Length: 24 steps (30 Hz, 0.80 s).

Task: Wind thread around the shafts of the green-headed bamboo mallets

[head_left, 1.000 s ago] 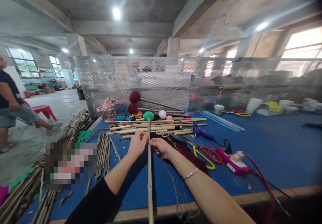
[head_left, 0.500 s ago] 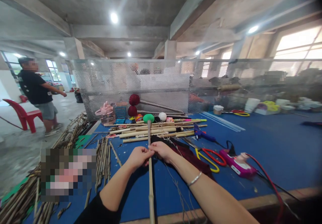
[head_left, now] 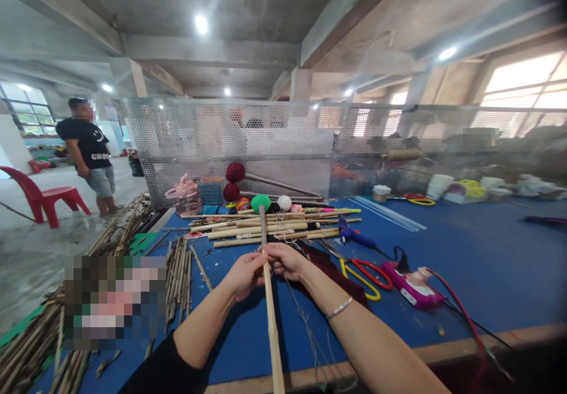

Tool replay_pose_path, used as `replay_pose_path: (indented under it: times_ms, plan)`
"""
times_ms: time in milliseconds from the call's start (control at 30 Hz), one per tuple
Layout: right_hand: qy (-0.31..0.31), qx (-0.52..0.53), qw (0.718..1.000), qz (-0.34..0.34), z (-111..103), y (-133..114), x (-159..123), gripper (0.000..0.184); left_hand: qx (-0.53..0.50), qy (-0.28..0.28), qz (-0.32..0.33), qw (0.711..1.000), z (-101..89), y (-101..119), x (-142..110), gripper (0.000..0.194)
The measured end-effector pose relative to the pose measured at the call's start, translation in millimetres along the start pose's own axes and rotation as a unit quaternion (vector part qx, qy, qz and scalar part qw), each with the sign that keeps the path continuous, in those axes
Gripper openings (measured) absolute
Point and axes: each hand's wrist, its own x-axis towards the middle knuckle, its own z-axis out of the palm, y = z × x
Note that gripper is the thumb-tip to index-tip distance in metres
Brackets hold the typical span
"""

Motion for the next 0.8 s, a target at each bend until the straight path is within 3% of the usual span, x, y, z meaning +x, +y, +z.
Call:
replay_pose_path:
  times_ms: [67, 167, 300, 433, 533, 633, 733, 800]
  plan:
    - [-0.001, -0.016, 1.000, -0.008, 0.6, 1.6, 0.2, 0.031, 0.010, -0.003, -0.027, 1.000, -1.3, 1.6, -1.4, 0.033]
    - [0.034, -0.076, 0.997, -0.003, 1.6, 7.5, 3.3, 0.031, 0.116, 0.032, -0.061, 0.991, -6.7, -0.7, -0.3, 0.035]
    - [0.067, -0.111, 0.991, 0.016, 0.5, 14.7, 8.2, 0.032, 0.234, 0.098, -0.030, 0.967, -13.2, -8.3, 4.8, 0.039]
    - [0.038, -0.086, 0.995, 0.014, -1.8, 12.4, 7.3, 0.032, 0.210, 0.093, -0.004, 0.973, -10.3, -7.2, 3.0, 0.040]
    - [-0.011, -0.026, 0.999, 0.028, -2.1, 7.2, 4.6, 0.031, 0.116, 0.080, -0.036, 0.989, -3.5, 0.0, -3.7, 0.039]
    - [-0.020, -0.019, 0.999, 0.021, -0.9, 6.6, 4.6, 0.032, 0.044, 0.064, -0.076, 0.994, -0.4, 4.2, -8.0, 0.035]
    - [0.015, -0.069, 0.998, 0.002, 1.2, 11.9, 8.0, 0.034, 0.094, 0.066, -0.098, 0.989, -4.1, 1.4, -6.4, 0.036]
    - [0.039, -0.094, 0.995, -0.006, 2.8, 16.1, 10.8, 0.035, 0.163, 0.094, -0.075, 0.979, -7.9, -2.6, -3.4, 0.039]
